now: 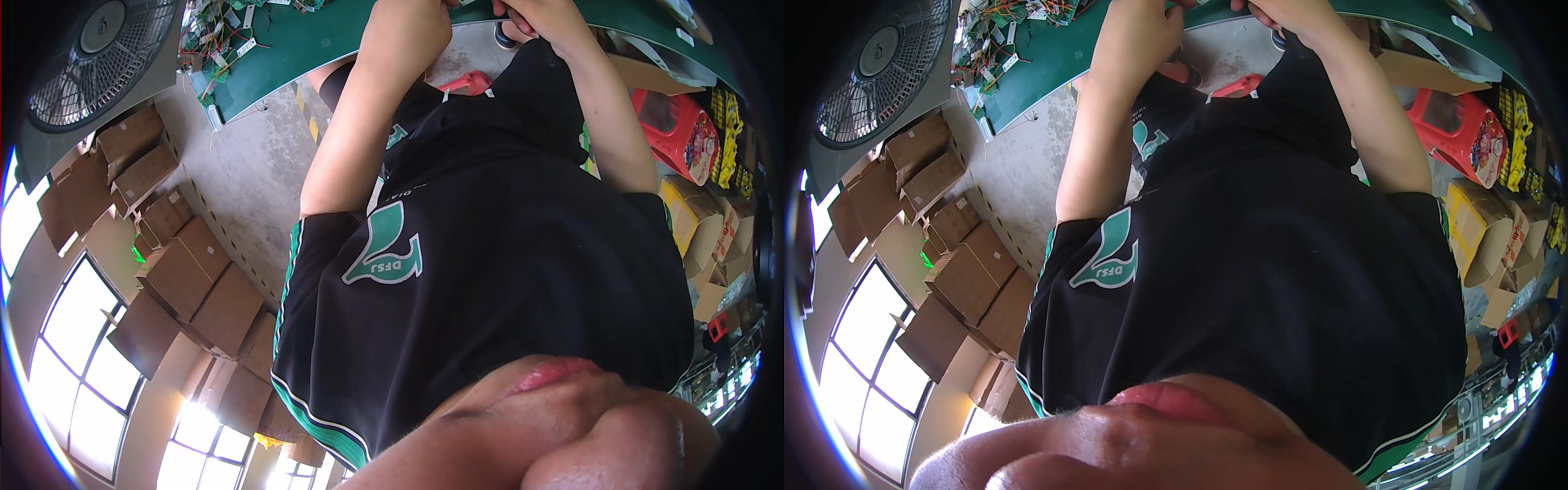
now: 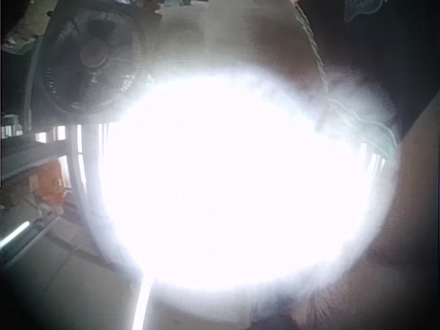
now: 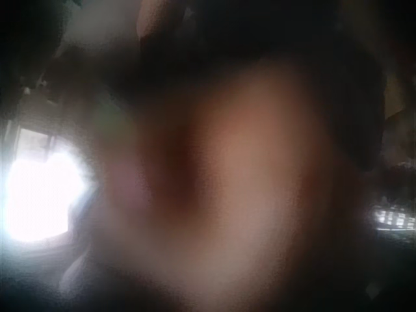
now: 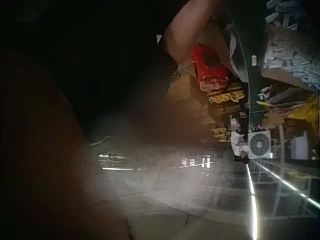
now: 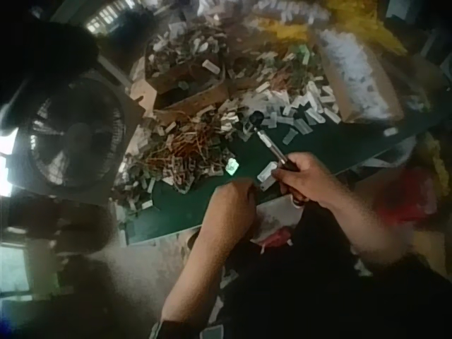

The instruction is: The person assembles electronic components by attaching small plastic pieces to circuit boards with pliers.

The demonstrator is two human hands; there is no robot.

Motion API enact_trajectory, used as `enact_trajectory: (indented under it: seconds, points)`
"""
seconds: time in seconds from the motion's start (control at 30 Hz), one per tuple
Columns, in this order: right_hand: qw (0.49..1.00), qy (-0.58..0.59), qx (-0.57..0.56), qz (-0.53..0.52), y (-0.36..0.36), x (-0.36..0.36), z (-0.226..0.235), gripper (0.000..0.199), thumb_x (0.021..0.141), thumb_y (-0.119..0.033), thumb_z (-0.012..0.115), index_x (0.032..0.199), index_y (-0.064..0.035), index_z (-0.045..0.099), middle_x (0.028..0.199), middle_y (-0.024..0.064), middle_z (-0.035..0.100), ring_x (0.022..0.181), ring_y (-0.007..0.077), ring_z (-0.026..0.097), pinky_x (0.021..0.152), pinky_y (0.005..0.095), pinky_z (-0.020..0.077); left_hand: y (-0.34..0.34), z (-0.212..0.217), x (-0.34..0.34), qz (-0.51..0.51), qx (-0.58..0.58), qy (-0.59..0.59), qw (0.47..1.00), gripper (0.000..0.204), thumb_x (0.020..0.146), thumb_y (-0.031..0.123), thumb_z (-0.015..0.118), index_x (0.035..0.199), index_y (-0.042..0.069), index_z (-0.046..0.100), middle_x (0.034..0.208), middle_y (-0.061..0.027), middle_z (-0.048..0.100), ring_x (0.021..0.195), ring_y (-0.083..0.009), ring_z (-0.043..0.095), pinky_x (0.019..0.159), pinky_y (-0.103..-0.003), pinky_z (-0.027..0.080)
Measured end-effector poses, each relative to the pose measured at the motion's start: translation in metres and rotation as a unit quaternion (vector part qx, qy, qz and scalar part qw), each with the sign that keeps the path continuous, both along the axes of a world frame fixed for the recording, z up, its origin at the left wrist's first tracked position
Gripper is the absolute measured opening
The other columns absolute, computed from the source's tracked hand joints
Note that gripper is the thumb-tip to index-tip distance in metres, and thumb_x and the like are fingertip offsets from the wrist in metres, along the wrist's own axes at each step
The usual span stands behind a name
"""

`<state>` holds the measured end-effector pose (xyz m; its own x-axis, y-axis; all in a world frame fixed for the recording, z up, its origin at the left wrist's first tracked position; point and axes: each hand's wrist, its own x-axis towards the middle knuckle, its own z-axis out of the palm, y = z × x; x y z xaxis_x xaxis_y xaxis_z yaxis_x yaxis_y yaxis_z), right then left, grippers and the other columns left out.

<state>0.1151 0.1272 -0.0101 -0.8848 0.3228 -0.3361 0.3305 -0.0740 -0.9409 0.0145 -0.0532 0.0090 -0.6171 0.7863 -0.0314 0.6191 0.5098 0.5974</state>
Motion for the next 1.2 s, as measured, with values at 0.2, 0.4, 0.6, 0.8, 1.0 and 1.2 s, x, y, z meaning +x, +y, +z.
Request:
enact_trajectory:
  seconds: [0.2,0.4,0.6,0.8,1.0,1.2]
  points:
    - [0.999,-0.033,0.035,0.017,0.008,-0.01,0.005,0.022,0.102,-0.018,0.066,0.088,-0.0019,0.06,0.066,0.002,0.059,0.046,0.0069,0.048,0.04,0.0267,0.0371,0.012,-0.006,-0.005,0.016,-0.021,0.043,0.999,0.021,0.094,0.01,0.054,0.092,-0.004,0.071,0.09,-0.0284,0.07,0.09,-0.0456,0.069,0.079,-0.053,0.053]
    - [0.989,-0.02,0.141,0.045,0.008,-0.02,-0.002,0.027,0.101,-0.018,0.067,0.082,-0.0013,0.061,0.064,0.0021,0.058,0.051,0.0106,0.052,0.047,0.0304,0.0413,0.011,-0.013,-0.008,-0.003,-0.014,0.048,0.999,0.02,0.094,0.01,0.055,0.092,-0.003,0.071,0.091,-0.0279,0.071,0.09,-0.0451,0.069,0.08,-0.052,0.053]
    - [0.957,-0.012,0.287,0.038,0.014,-0.03,-0.015,0.029,0.097,-0.022,0.071,0.085,0.0033,0.062,0.069,0.0103,0.062,0.064,0.0176,0.059,0.061,0.037,0.0482,0.019,-0.031,-0.013,0.001,-0.019,0.077,0.997,0.018,0.093,0.008,0.057,0.097,-0.004,0.07,0.092,-0.0279,0.071,0.091,-0.0456,0.069,0.08,-0.052,0.054]
    - [0.92,-0.047,0.384,0.062,0.017,-0.033,-0.016,0.032,0.094,-0.025,0.074,0.09,0.0053,0.064,0.076,0.0211,0.065,0.069,0.0307,0.066,0.065,0.0423,0.0505,0.02,-0.028,-0.012,0.005,-0.023,0.06,0.998,0.016,0.091,0.008,0.062,0.098,-0.004,0.068,0.093,-0.0282,0.07,0.091,-0.0455,0.068,0.08,-0.052,0.053]
    - [0.91,-0.044,0.407,0.063,0.015,-0.034,-0.019,0.033,0.093,-0.025,0.074,0.093,0.0061,0.064,0.081,0.0242,0.067,0.076,0.0381,0.068,0.068,0.046,0.0515,0.02,-0.037,-0.014,-0.001,-0.013,0.064,0.998,0.018,0.089,0.008,0.065,0.101,-0.006,0.067,0.096,-0.0287,0.069,0.095,-0.0449,0.068,0.083,-0.051,0.053]
    - [0.905,-0.031,0.418,0.072,0.018,-0.035,-0.022,0.031,0.093,-0.023,0.073,0.094,0.0064,0.064,0.082,0.0243,0.067,0.077,0.039,0.069,0.068,0.0459,0.0523,0.02,-0.037,-0.011,0.001,-0.009,0.071,0.997,0.019,0.089,0.008,0.065,0.103,-0.005,0.066,0.098,-0.0278,0.068,0.096,-0.0454,0.067,0.084,-0.051,0.053]
